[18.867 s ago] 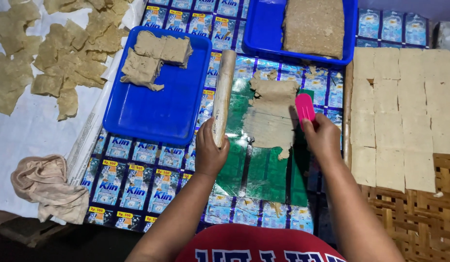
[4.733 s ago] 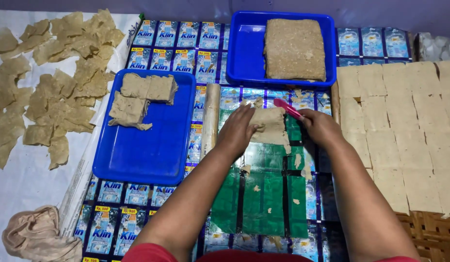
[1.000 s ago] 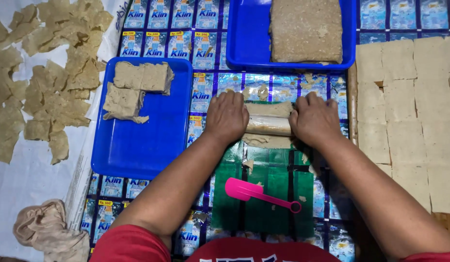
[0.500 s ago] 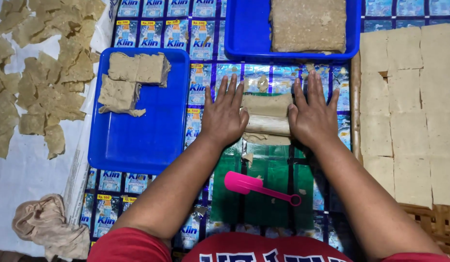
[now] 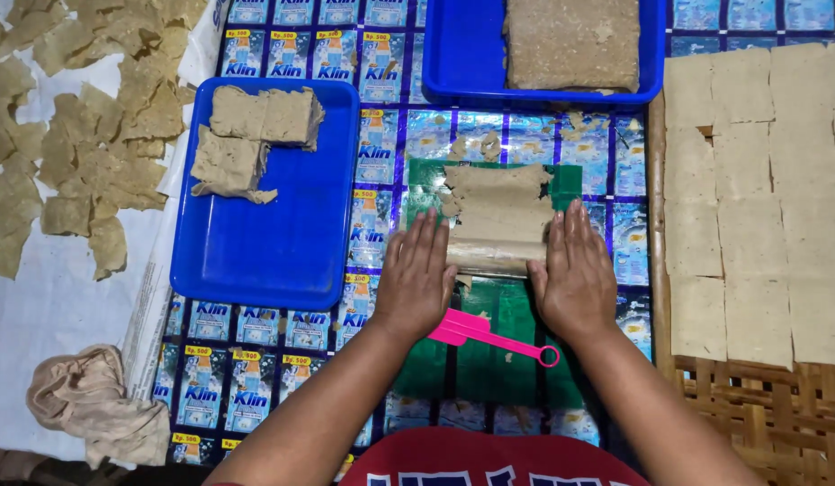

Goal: Rolling out a paste-like dough and cutting it into rectangular pieces using a small scraper tool.

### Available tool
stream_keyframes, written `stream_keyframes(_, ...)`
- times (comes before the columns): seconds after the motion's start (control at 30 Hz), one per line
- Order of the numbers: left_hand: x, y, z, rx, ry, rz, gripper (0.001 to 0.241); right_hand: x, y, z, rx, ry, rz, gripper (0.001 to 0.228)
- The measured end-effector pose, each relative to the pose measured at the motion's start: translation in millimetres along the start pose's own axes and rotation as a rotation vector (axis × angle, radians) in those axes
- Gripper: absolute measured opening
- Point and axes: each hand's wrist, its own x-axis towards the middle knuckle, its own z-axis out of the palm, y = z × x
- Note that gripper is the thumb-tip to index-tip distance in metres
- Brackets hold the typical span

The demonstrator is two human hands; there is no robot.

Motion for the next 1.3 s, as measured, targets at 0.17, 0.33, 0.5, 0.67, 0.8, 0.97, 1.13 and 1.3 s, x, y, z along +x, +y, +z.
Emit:
stream_keyframes(0.17,11,-7,13,0.015,0.054,-0.013,0.059,14,10,10,-0.036,-0.028,-0.008,0.066)
stream_keyframes(0.33,55,-23,20,0.074,0.192,-0.006,0.054,58,26,17,-0.056,-0.104,0.021,0.063)
stream_keyframes(0.5,95,-28,10,0.063,-0.011,-0.191,0.063,102,31,12,0.024,-0.283,0.160,0.070)
stream_keyframes(0.67,83,-27,18,0.080,0.022,-0.177,0.062,90,32,16,-0.016,-0.328,0.188,0.071)
stream_keyframes(0.8,52,-7,-7,0.006,0.002,-0.150,0.055,58,25,13,-0.031,-0.282,0.127,0.067)
stream_keyframes(0.97,18,4,-10,-0.004,-0.017,-0.128,0.055,27,9,-1,-0.030,-0.194,0.064,0.070)
stream_keyframes(1.13,-17,7,8,-0.021,0.056,-0.065,0.052,-7,3,1,-0.033,-0.123,0.016,0.074)
stream_keyframes(1.3,-52,17,10,-0.043,0.018,-0.062,0.054,-41,-10,-4,-0.010,-0.122,0.033,0.073)
